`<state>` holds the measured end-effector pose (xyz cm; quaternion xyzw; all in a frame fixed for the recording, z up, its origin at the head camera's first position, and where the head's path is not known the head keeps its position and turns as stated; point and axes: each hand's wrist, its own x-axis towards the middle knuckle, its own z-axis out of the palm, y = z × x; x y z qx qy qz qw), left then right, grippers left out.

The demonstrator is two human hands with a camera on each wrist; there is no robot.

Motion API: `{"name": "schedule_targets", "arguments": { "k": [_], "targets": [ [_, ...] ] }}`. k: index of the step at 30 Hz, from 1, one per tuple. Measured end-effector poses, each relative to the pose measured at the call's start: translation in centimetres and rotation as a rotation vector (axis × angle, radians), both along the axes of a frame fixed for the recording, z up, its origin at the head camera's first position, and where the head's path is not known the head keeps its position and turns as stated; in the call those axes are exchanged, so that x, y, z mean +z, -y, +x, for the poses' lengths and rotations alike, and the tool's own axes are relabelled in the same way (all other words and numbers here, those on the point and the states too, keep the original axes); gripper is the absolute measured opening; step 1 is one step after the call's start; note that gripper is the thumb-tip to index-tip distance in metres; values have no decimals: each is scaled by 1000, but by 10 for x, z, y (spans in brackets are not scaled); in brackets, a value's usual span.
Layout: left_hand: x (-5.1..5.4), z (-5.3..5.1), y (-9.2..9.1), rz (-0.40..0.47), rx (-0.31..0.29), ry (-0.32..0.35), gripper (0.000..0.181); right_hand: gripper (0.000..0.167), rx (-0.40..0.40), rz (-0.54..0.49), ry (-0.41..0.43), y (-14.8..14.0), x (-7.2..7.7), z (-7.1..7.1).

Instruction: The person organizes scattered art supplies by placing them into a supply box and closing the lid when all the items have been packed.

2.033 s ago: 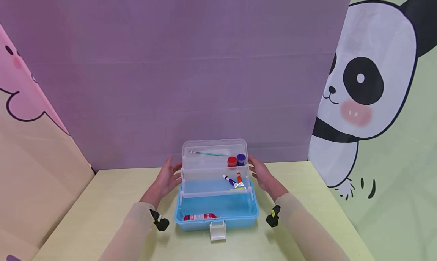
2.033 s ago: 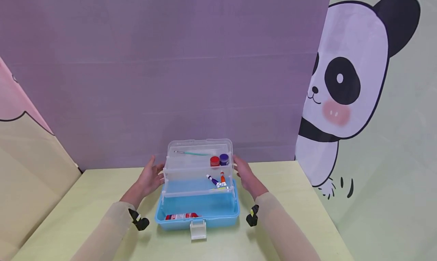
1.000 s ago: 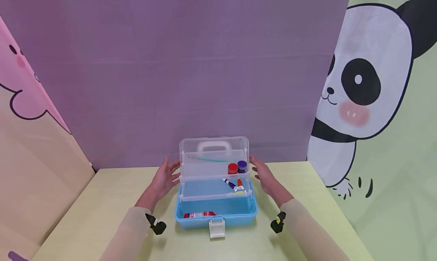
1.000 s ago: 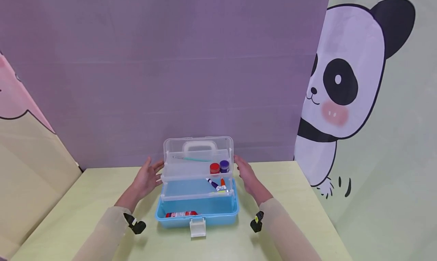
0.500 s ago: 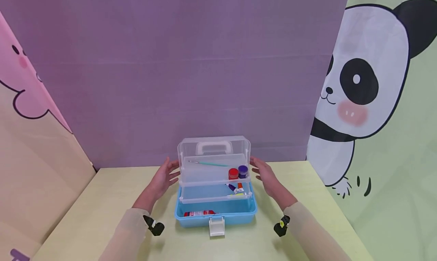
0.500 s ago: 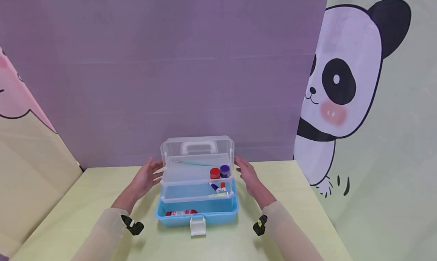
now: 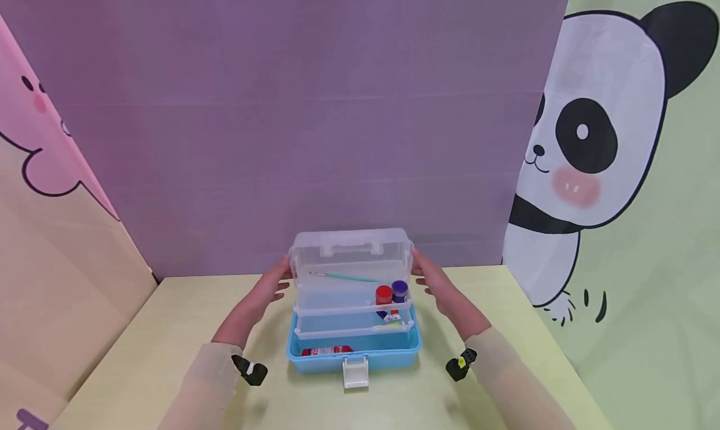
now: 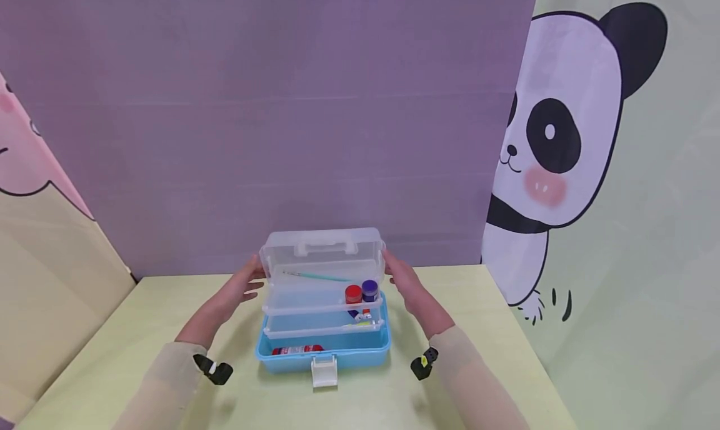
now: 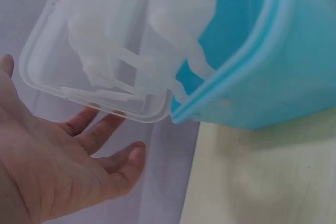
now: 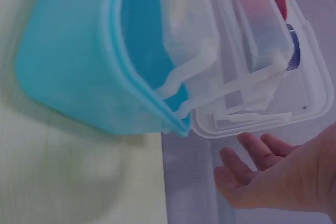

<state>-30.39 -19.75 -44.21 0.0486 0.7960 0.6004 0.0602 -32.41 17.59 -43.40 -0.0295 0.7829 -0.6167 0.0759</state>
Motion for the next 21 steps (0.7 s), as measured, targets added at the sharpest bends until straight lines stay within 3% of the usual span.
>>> {"name": "schedule_targets", "arguments": {
  "k": [3, 10, 21],
  "targets": [
    [9, 6, -5, -50, -7, 5, 88, 92, 8, 48, 23, 2, 7, 0],
    [25, 16, -18, -111, 0, -43, 84, 85, 5, 137, 57, 13, 20, 0],
    [29, 18, -24, -154, 23, -41, 86, 86, 11, 197, 55, 13, 25, 10]
  ]
}}
